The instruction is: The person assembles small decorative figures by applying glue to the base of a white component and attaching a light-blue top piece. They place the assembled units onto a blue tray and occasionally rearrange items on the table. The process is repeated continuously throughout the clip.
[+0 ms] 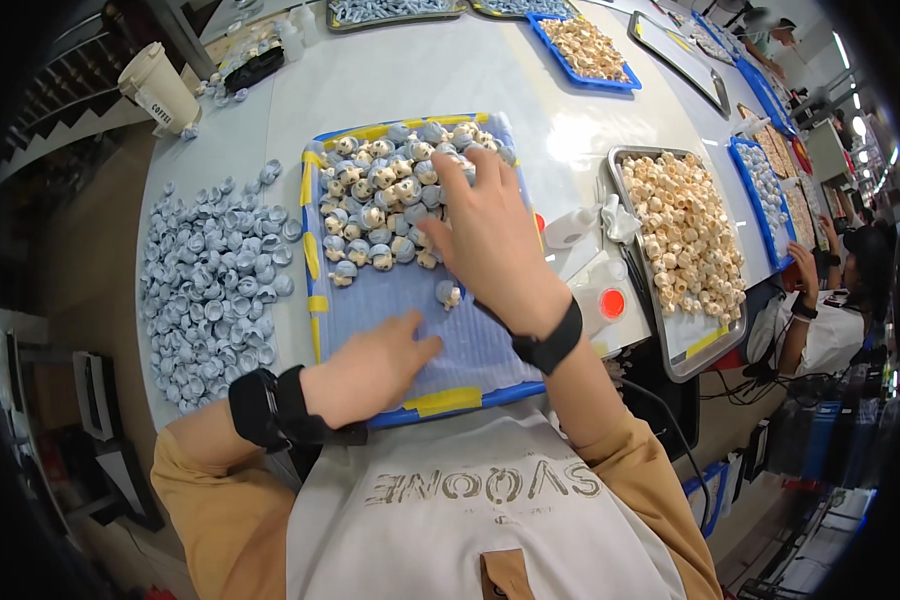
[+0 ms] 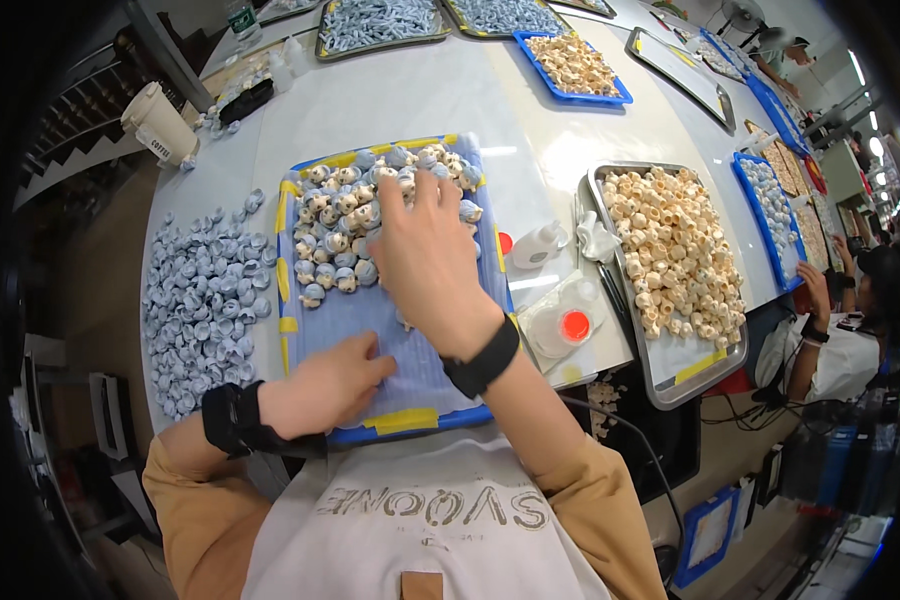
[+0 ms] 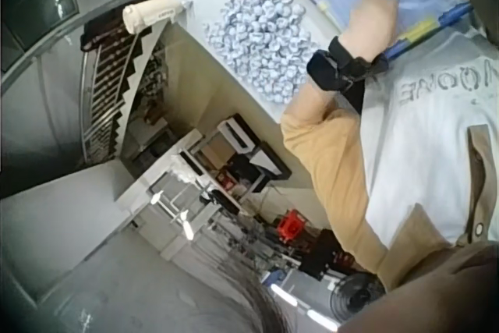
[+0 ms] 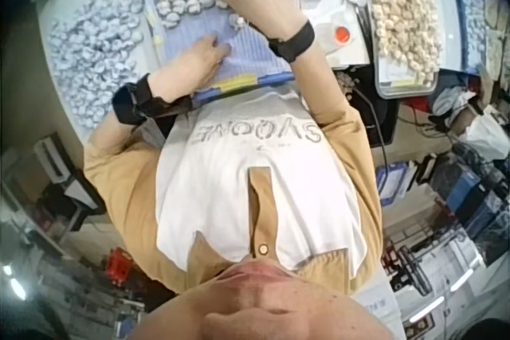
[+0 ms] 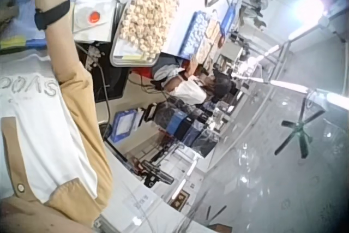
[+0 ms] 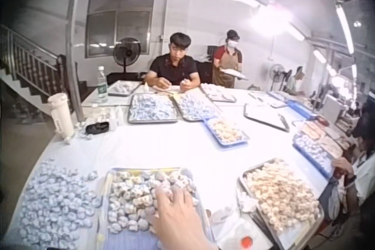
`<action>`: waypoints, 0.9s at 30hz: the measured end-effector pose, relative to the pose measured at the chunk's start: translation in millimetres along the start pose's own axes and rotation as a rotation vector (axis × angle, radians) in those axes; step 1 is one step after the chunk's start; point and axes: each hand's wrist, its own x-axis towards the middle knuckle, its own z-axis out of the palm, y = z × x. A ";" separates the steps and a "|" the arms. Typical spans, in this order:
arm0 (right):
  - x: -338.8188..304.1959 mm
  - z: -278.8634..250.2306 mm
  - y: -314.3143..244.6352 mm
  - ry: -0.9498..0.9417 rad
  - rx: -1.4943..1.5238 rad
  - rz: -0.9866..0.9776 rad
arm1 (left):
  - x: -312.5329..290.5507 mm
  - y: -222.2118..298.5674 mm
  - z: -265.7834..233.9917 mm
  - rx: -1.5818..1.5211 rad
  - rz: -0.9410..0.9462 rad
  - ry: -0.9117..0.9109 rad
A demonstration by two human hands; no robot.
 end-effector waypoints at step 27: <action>-67.5 -26.0 -0.6 -0.608 0.011 -0.125 | -50.3 28.4 22.6 -0.350 0.049 0.020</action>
